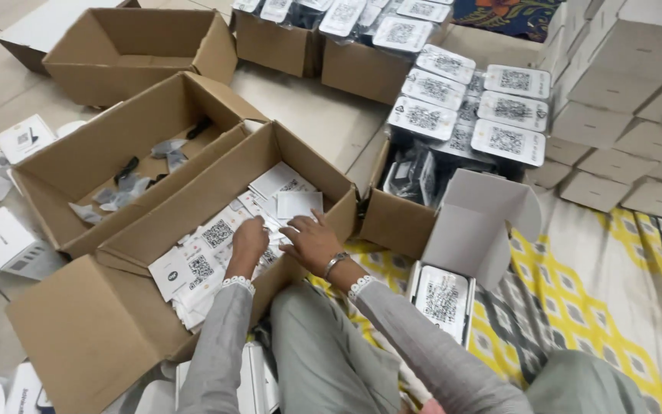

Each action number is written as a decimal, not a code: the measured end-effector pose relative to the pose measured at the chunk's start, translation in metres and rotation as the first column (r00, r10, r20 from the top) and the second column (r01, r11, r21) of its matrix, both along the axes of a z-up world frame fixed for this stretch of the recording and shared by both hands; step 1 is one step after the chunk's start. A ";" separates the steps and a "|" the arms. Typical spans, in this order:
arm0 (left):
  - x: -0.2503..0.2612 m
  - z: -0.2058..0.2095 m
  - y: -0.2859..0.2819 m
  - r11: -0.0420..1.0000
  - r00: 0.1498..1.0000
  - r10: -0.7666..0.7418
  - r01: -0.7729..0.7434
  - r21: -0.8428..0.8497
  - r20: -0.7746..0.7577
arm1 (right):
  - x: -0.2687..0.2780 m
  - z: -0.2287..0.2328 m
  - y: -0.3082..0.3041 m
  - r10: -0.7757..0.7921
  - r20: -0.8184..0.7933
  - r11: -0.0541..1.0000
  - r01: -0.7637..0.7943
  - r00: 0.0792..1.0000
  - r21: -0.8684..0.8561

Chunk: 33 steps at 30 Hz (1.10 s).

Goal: The person packs small white boxes with items and labels them with QR codes.

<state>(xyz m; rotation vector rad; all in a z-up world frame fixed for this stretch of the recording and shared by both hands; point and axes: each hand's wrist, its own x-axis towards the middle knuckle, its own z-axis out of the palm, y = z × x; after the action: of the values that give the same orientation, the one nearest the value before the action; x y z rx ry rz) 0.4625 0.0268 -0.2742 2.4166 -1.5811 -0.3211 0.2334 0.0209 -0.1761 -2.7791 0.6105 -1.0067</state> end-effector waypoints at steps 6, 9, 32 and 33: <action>0.040 -0.125 -0.017 0.978 0.900 -0.196 0.149 0.147 0.388 | 0.007 0.003 0.010 -0.064 -0.248 0.940 0.141 0.967 0.309; 0.010 -0.082 -0.025 0.868 0.744 -0.429 0.181 0.463 0.513 | 0.000 0.003 0.013 -0.042 -0.165 0.966 0.082 0.985 0.244; 0.000 -0.026 0.000 0.937 0.917 -0.348 0.346 0.044 0.193 | 0.007 -0.014 -0.005 0.001 -0.294 0.968 0.073 0.956 0.241; -0.007 -0.012 0.008 0.951 0.940 -0.305 0.310 -0.006 0.150 | 0.007 -0.020 -0.006 0.015 -0.337 0.967 0.072 0.941 0.245</action>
<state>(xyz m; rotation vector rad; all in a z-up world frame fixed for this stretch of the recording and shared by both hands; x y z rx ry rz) 0.4555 0.0353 -0.2864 2.2109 -2.0188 -0.1732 0.2403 0.0151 -0.1957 -2.7286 0.7626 -0.4152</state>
